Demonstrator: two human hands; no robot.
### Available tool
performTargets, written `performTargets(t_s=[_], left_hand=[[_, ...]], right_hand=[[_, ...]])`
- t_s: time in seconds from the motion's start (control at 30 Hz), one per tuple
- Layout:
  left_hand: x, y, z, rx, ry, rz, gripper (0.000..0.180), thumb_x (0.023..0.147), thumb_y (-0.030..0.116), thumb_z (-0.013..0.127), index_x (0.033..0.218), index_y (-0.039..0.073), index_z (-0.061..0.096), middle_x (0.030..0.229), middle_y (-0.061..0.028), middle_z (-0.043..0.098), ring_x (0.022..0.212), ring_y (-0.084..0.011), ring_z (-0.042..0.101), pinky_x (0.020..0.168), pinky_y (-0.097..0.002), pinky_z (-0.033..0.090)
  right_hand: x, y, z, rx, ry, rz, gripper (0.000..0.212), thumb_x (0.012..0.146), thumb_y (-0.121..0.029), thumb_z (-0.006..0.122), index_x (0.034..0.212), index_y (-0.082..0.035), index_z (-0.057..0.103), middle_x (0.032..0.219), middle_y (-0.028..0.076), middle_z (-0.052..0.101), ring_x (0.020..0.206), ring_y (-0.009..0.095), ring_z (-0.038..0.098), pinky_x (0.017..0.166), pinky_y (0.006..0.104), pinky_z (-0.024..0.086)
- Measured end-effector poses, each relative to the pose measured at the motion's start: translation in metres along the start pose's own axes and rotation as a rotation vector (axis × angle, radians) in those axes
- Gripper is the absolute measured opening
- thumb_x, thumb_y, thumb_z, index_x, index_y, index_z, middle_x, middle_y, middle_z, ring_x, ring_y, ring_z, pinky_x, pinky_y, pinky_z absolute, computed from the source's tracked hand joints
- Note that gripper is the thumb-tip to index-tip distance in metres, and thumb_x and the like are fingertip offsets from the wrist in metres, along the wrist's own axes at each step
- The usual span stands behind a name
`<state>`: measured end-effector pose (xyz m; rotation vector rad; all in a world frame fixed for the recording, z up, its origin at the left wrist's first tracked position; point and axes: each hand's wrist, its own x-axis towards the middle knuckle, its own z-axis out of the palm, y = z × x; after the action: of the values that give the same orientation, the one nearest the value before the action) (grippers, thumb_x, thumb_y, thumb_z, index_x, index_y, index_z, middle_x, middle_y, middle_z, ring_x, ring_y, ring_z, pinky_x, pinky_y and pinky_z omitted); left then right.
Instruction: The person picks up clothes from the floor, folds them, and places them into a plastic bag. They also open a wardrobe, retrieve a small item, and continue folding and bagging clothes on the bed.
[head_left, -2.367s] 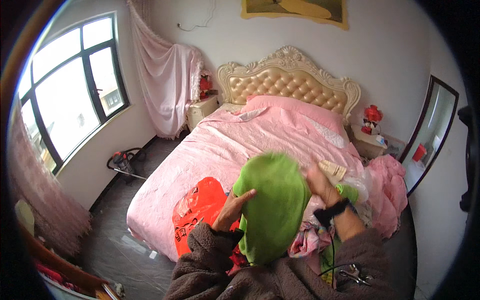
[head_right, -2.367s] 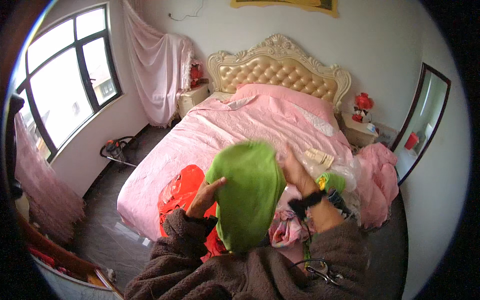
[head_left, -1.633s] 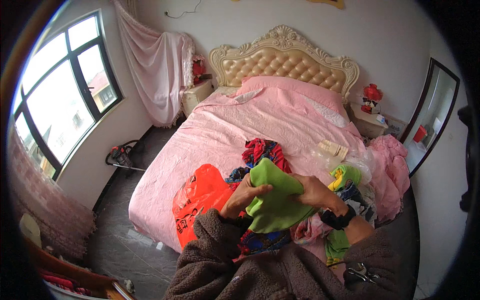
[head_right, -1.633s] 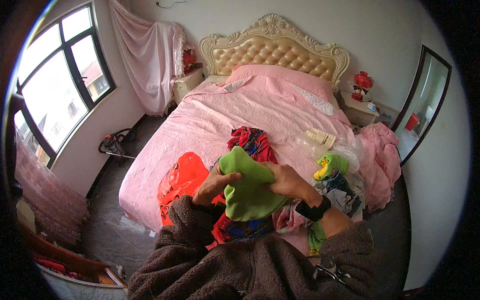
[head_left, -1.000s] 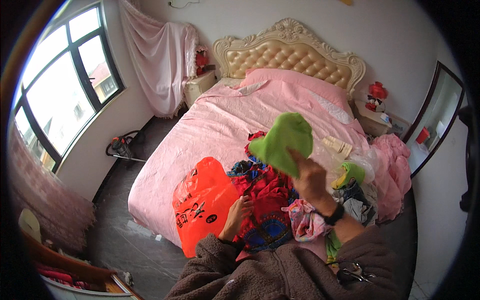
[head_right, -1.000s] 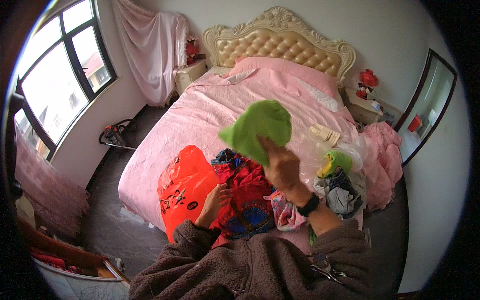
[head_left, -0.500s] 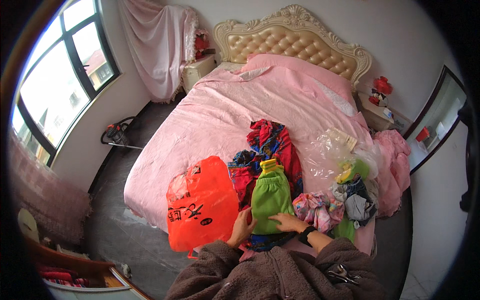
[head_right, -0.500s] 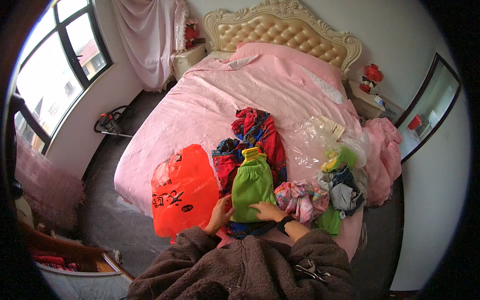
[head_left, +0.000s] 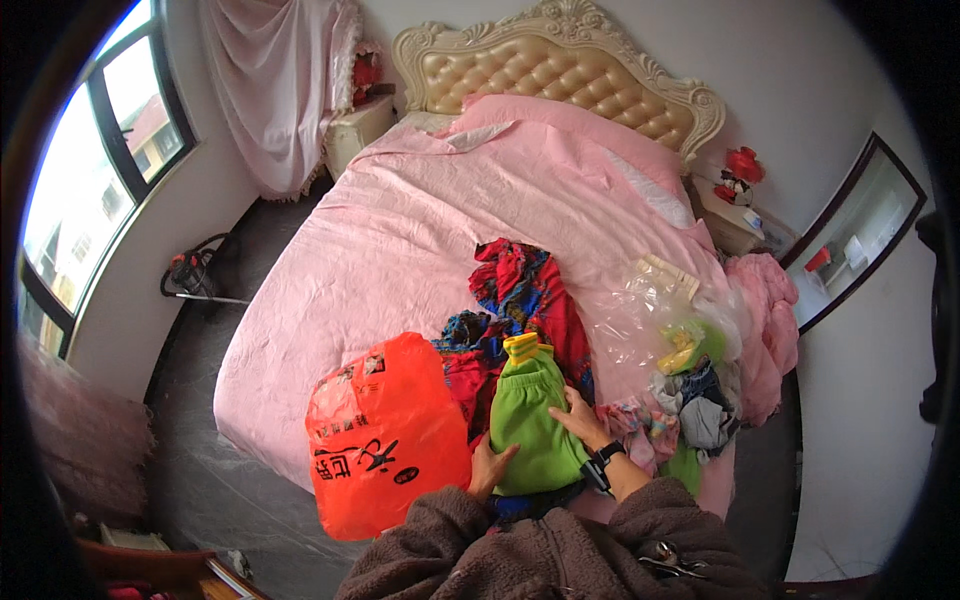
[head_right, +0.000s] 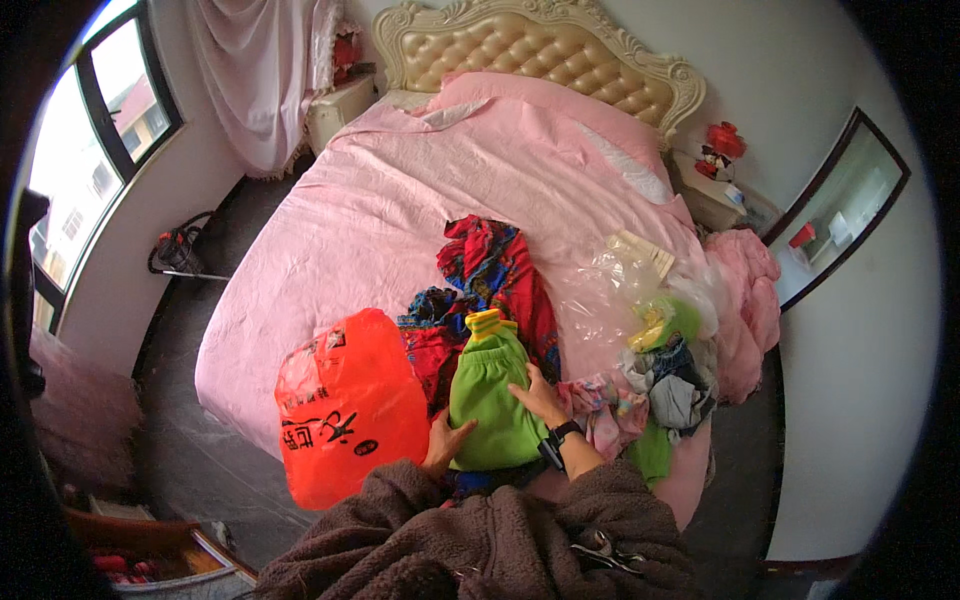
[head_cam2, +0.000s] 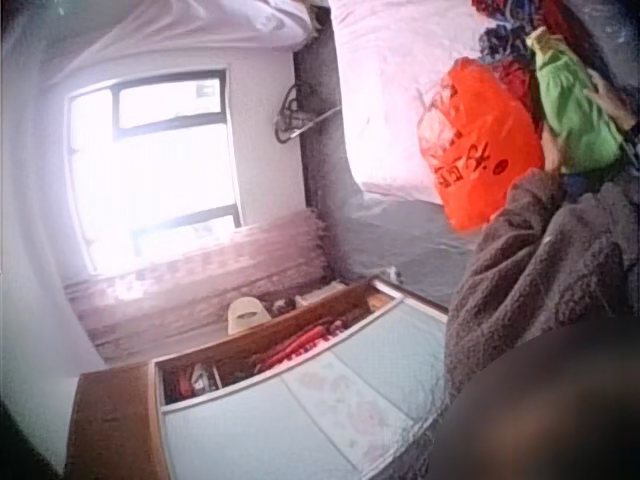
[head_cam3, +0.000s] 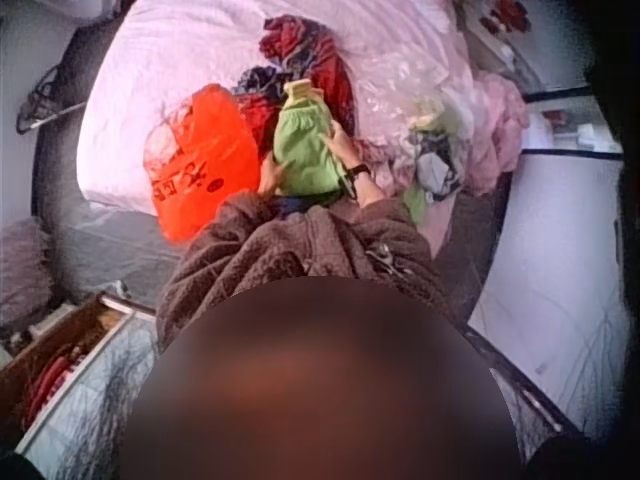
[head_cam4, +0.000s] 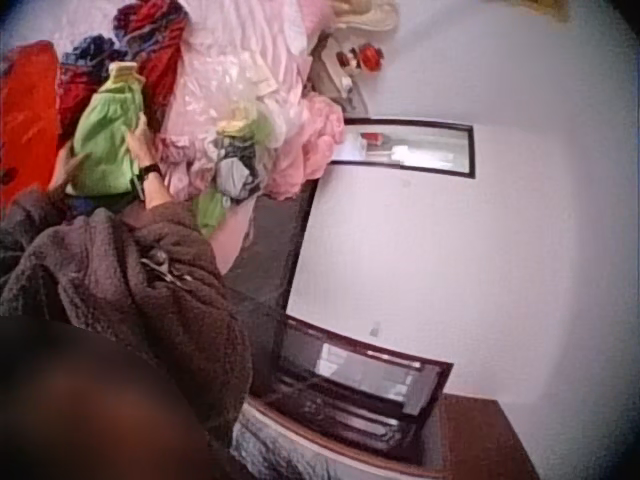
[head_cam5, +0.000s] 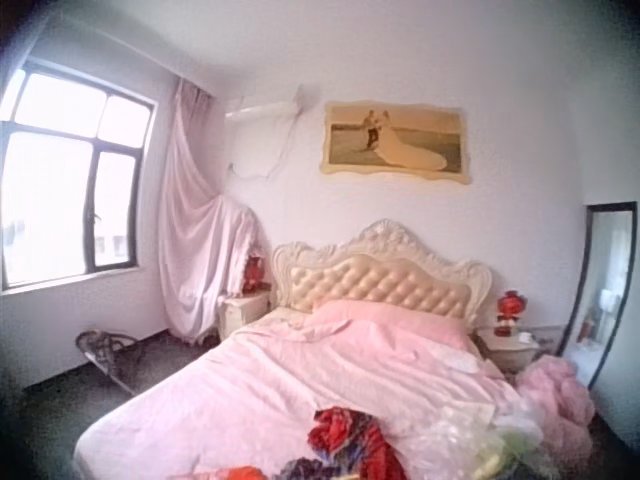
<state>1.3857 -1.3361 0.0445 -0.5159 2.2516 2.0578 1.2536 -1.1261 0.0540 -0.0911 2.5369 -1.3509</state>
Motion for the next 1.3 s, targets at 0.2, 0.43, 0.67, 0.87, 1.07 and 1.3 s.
performTargets(t_s=[0.2, 0.43, 0.67, 0.87, 1.07, 1.3], left_hand=[[0.016, 0.021, 0.004, -0.321, -0.038, -0.014, 0.065, 0.078, 0.008, 0.075, 0.134, -0.003, 0.045, 0.118, -0.0167, 0.064, 0.105, -0.0245, 0.063, 0.089, -0.0353, 0.051], [-0.007, 0.035, -0.015, -0.459, -0.509, 0.26, 0.058, 0.081, -0.003, 0.061, 0.136, 0.009, 0.045, 0.146, -0.0127, 0.039, 0.137, -0.0253, 0.034, 0.113, -0.0404, 0.026], [-0.018, 0.069, -0.011, -0.474, -0.601, 0.081, 0.049, 0.081, -0.006, 0.062, 0.127, 0.006, 0.048, 0.137, -0.0048, 0.047, 0.127, -0.0178, 0.042, 0.107, -0.0346, 0.033], [0.048, 0.106, -0.003, -0.487, -0.119, 0.202, 0.058, 0.086, 0.003, 0.065, 0.138, 0.003, 0.037, 0.125, -0.0098, 0.056, 0.116, -0.0197, 0.053, 0.097, -0.0332, 0.045], [0.064, 0.084, 0.024, 0.72, 0.308, 0.393, 0.09, 0.074, 0.015, 0.076, 0.15, 0.017, 0.029, 0.15, -0.0219, 0.028, 0.14, -0.0417, 0.024, 0.114, -0.0524, 0.021], [0.047, 0.044, 0.044, 1.097, -0.013, 0.381, 0.077, 0.088, 0.055, 0.056, 0.152, 0.022, 0.028, 0.158, -0.0122, 0.02, 0.145, -0.0368, 0.016, 0.113, -0.0632, 0.007]], right_hand=[[-0.001, -0.027, -0.013, 0.358, -0.308, 0.09, 0.058, 0.083, -0.017, 0.075, 0.132, 0.002, 0.049, 0.12, 0.013, 0.062, 0.109, 0.02, 0.059, 0.093, 0.0328, 0.047], [-0.026, -0.008, -0.037, 0.27, -0.373, -0.43, 0.059, 0.086, -0.001, 0.065, 0.14, -0.006, 0.041, 0.136, 0.008, 0.05, 0.123, 0.019, 0.049, 0.102, 0.0326, 0.043], [-0.05, -0.032, -0.071, 0.358, -0.478, -0.113, 0.045, 0.09, -0.008, 0.064, 0.132, -0.005, 0.048, 0.116, 0.006, 0.064, 0.107, 0.017, 0.06, 0.091, 0.0319, 0.05], [0.007, -0.085, -0.063, 0.467, -0.006, -0.335, 0.042, 0.085, -0.016, 0.073, 0.12, -0.002, 0.056, 0.111, 0.01, 0.066, 0.103, 0.02, 0.062, 0.088, 0.0326, 0.049], [0.073, -0.044, 0.0, -0.359, 0.06, -0.123, 0.079, 0.088, -0.034, 0.069, 0.145, -0.001, 0.026, 0.135, 0.03, 0.046, 0.122, 0.044, 0.047, 0.098, 0.0481, 0.041], [0.042, -0.057, 0.0, -0.582, 0.14, -0.584, 0.081, 0.086, -0.025, 0.068, 0.152, -0.013, 0.022, 0.152, 0.024, 0.024, 0.136, 0.046, 0.028, 0.106, 0.0589, 0.029]])
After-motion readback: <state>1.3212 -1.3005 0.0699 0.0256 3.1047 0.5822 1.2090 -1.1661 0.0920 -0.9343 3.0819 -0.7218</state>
